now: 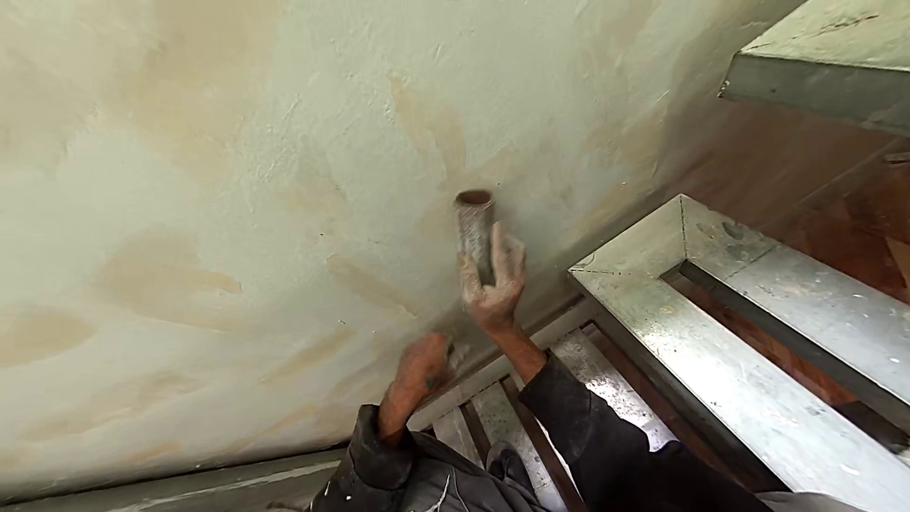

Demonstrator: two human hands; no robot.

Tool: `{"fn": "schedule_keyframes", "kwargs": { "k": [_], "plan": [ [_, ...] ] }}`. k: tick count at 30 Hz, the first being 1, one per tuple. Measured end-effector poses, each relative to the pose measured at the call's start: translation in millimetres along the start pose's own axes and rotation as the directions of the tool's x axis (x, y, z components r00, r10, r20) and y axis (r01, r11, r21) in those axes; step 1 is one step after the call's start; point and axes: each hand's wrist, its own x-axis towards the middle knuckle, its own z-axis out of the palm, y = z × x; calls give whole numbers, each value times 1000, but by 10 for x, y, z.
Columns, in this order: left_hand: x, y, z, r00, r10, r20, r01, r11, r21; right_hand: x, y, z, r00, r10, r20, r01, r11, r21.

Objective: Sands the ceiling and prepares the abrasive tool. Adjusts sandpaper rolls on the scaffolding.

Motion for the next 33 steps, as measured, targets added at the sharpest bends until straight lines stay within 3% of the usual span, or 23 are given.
{"fn": "schedule_keyframes", "kwargs": {
  "k": [1,2,3,4,5,9,13,15,20,22,25,28,30,33],
  "plan": [
    [-45,30,-15,966,36,-257,-38,999,-1,125,-42,-19,998,69,1,-69,998,-10],
    [-31,45,7,848,120,-517,-117,992,39,230,-97,-36,990,143,14,-143,990,-8],
    [21,67,5,695,207,-689,-184,977,108,296,-168,-51,974,221,40,-222,975,10],
    [71,110,-33,566,281,-775,-227,957,181,328,-252,-64,952,298,72,-302,952,49],
    [96,180,-96,488,333,-806,-249,939,237,347,-344,-80,922,370,112,-381,918,107],
    [104,484,-340,377,443,-814,-193,897,398,470,-636,-181,778,561,284,-628,717,302],
    [224,444,-501,185,563,-805,-66,825,561,599,-704,-254,679,625,385,-732,612,300],
    [285,416,-590,124,595,-794,-27,802,597,650,-704,-278,640,645,417,-766,577,283],
    [379,453,-607,59,613,-788,18,788,615,796,-601,-382,579,632,515,-800,563,209],
    [410,495,-577,55,604,-795,50,794,606,897,-478,-500,583,551,597,-743,658,118],
    [425,547,-584,106,595,-797,104,790,604,1368,-166,-817,571,353,741,-481,875,-45],
    [398,582,-586,184,579,-794,87,795,600,2108,-127,-1273,463,383,800,-344,909,-236],
    [419,627,-567,184,565,-804,68,809,584,2590,-144,-1417,366,451,814,-340,879,-335],
    [474,611,-511,174,573,-801,75,803,591,3053,-94,-1401,81,543,836,-289,815,-502]
  ]
}}
